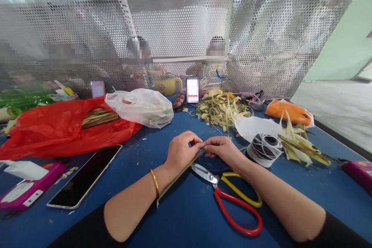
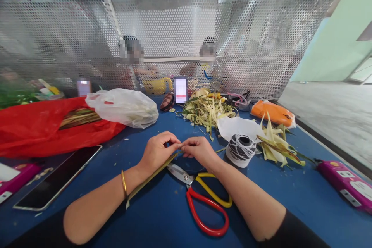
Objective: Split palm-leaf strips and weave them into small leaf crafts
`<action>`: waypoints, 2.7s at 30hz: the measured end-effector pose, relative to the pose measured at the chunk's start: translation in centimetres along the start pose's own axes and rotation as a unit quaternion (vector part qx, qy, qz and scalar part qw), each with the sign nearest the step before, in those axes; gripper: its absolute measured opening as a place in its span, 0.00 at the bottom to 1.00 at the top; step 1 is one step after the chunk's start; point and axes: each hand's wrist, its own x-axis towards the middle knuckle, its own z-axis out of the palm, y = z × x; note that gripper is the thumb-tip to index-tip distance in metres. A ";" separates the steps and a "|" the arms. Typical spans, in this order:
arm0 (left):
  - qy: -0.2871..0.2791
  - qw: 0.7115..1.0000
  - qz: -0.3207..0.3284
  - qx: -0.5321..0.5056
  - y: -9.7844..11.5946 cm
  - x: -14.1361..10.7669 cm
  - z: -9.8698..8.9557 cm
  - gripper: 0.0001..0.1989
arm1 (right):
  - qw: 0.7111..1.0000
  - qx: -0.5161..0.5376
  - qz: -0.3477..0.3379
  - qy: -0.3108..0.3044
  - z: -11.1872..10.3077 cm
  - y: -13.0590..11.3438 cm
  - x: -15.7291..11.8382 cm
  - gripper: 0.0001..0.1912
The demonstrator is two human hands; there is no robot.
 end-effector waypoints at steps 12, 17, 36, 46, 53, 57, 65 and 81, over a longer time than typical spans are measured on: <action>-0.005 0.997 -0.038 -0.071 -0.2 0.4 -0.2 0.04 | 1.000 0.009 -0.017 0.012 0.0 -0.5 -0.4 0.09; -0.021 0.996 -0.063 -0.063 -1.1 0.8 -0.5 0.05 | 0.998 -0.004 -0.053 0.034 -0.4 -0.9 -0.5 0.09; -0.073 0.901 -0.237 -0.357 -2.2 1.8 -0.1 0.08 | 0.994 -0.004 -0.109 0.015 -0.6 -1.2 -0.3 0.10; -0.094 0.851 -0.231 -0.462 -2.2 1.4 0.5 0.11 | 0.994 0.008 -0.107 -0.023 0.0 -1.1 -1.0 0.10; -0.121 0.897 -0.178 -0.386 -1.8 1.1 0.9 0.11 | 0.995 -0.002 -0.070 -0.074 0.7 -0.9 -0.9 0.14; -0.113 0.932 -0.145 -0.312 -1.9 1.0 1.1 0.11 | 0.995 -0.051 -0.075 -0.045 0.8 -0.4 -0.4 0.15; -0.022 0.988 -0.066 -0.140 -1.3 0.7 0.3 0.10 | 0.997 -0.032 -0.053 -0.035 0.9 -0.1 -0.5 0.12; -0.176 0.792 -0.318 -0.490 1.8 -0.2 -0.8 0.14 | 0.986 0.082 -0.135 0.052 -0.2 -2.4 -1.1 0.13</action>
